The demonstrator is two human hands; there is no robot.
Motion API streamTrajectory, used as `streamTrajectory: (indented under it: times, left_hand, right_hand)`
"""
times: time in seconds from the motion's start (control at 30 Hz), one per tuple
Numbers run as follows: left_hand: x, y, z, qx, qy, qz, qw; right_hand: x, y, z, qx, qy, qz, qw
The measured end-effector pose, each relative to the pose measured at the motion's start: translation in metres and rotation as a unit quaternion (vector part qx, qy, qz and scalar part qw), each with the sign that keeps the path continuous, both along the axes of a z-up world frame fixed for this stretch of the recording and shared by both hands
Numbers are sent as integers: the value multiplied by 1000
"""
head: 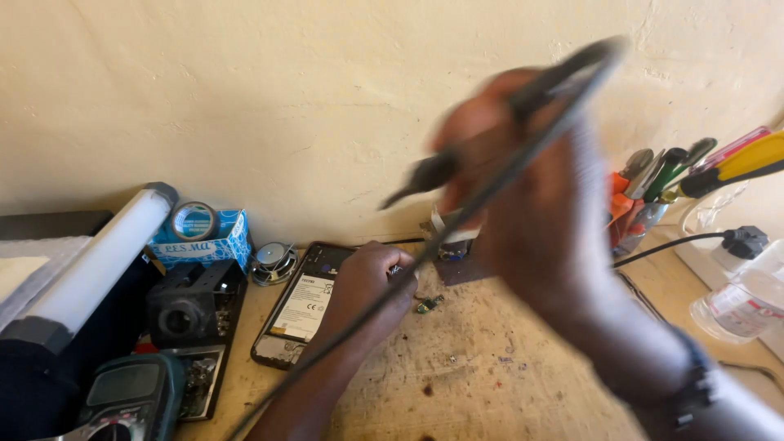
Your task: Soldering a small component onto a circuit board at a repair station
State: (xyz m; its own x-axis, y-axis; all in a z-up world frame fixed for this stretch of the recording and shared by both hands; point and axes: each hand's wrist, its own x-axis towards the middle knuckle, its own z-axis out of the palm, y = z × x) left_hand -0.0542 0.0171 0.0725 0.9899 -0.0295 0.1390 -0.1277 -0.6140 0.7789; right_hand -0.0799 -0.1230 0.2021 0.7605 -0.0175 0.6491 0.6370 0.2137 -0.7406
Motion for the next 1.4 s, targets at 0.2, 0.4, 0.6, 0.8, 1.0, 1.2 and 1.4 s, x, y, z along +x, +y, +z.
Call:
streamTrajectory:
  times: [0.2,0.4,0.6,0.8,1.0,1.2,1.4]
  left_hand:
    - [8,7,-8,-20,24,25,999]
    - [3,6,-4,-59,90,8,994]
    - [13,6,-20,-7,41,5,999]
    - [4,-1,-6,21,43,-20,999]
    - [4,0,-5,104,37,-57,992]
    - [3,-3,-5,119,31,-71,990]
    - [8,-2,-13,124,13,-88,988]
  right_hand:
    - [13,-55,-28,-191,133,-148,961]
    - [36,-80,-90,-171,182,-100,963]
    - [35,-83,-102,-178,169,-42,968]
    - [27,-80,-96,-197,192,-47,960]
    - [12,-69,-98,-237,155,-141,949]
    - [9,-64,-102,-221,152,-191,944]
    - [8,-63,-100,-237,154,-211,936]
